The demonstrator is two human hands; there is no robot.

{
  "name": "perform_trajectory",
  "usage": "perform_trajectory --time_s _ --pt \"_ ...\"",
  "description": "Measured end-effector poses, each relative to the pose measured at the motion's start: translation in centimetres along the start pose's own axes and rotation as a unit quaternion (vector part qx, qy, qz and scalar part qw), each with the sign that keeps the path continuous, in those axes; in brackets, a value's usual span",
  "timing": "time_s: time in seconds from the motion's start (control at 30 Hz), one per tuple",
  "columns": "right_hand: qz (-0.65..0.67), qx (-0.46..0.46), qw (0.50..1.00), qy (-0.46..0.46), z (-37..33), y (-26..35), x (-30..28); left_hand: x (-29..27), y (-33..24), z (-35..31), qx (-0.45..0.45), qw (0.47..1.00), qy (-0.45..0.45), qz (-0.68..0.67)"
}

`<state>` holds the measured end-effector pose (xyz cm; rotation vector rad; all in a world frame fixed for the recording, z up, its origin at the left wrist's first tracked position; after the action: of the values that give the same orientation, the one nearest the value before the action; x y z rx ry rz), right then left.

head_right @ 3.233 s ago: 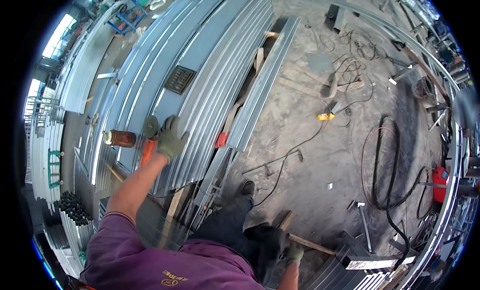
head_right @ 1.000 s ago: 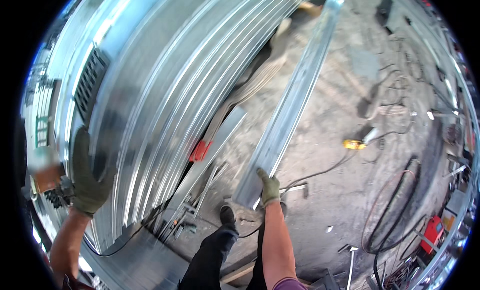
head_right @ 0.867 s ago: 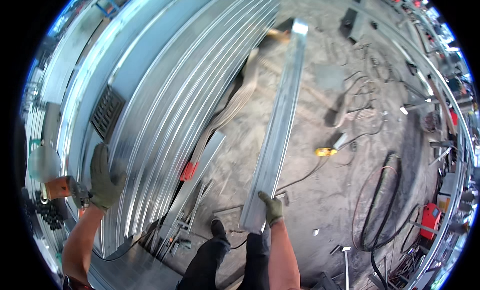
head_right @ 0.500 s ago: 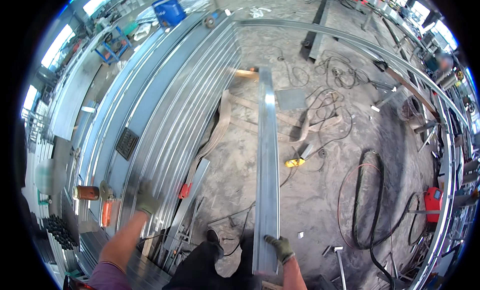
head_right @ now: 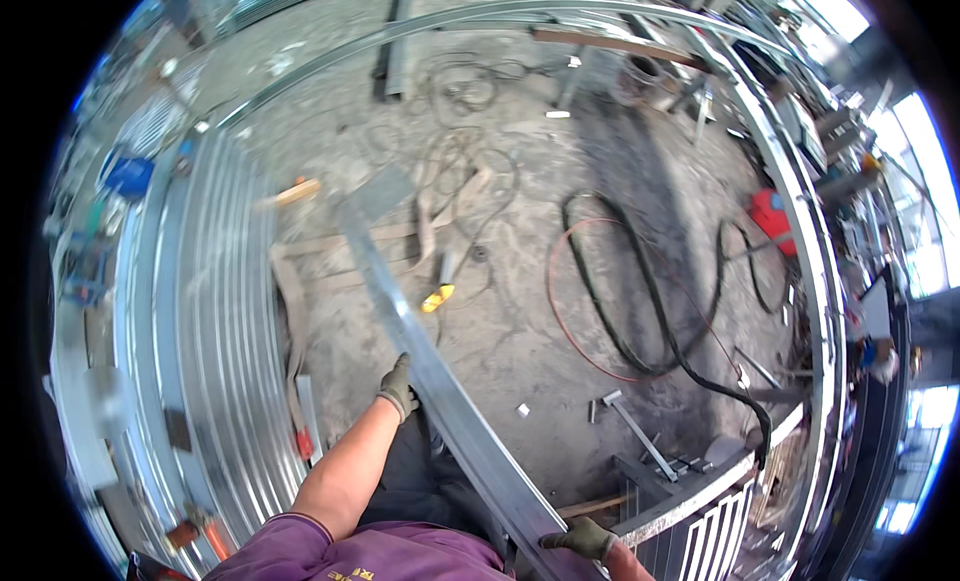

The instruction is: The person welds metal frame components using a welding torch, creating bright sparks. They handle metal bars, align them on a workbench, and use a hammer to adjust joints before welding. The person also moves and stacks metal bars within the workshop.

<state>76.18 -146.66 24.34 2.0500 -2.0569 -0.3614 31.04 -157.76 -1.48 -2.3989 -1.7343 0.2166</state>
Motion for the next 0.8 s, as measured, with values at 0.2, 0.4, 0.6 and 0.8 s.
perform_trajectory --time_s 0.2,0.4,0.6,0.8 --pt "-0.012 -0.023 0.999 -0.02 -3.7 4.9 -8.9 6.9 -4.2 9.8 0.008 0.98 0.153 -0.125" --pt "-0.052 0.045 0.994 -0.083 -4.3 2.8 -16.8 9.1 -11.6 14.1 -0.059 0.991 0.066 -0.103" --pt "-0.119 0.105 0.975 -0.156 -7.5 8.3 -26.8 14.7 -12.8 14.3 0.0 0.981 0.056 -0.186" --pt "-0.11 0.114 0.966 -0.205 -9.9 0.3 -30.5 25.2 -13.1 9.7 0.045 0.97 0.095 -0.217"
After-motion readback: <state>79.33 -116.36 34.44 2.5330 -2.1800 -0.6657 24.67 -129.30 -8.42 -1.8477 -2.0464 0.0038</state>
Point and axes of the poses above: each hand's wrist, its own z-axis towards the middle knuckle, its own x-axis out of the palm, y = z × x, the point moved 9 cm from there along z, towards the middle knuckle, and after that the axes turned 2 degrees about -x, right-handed, at the moved point
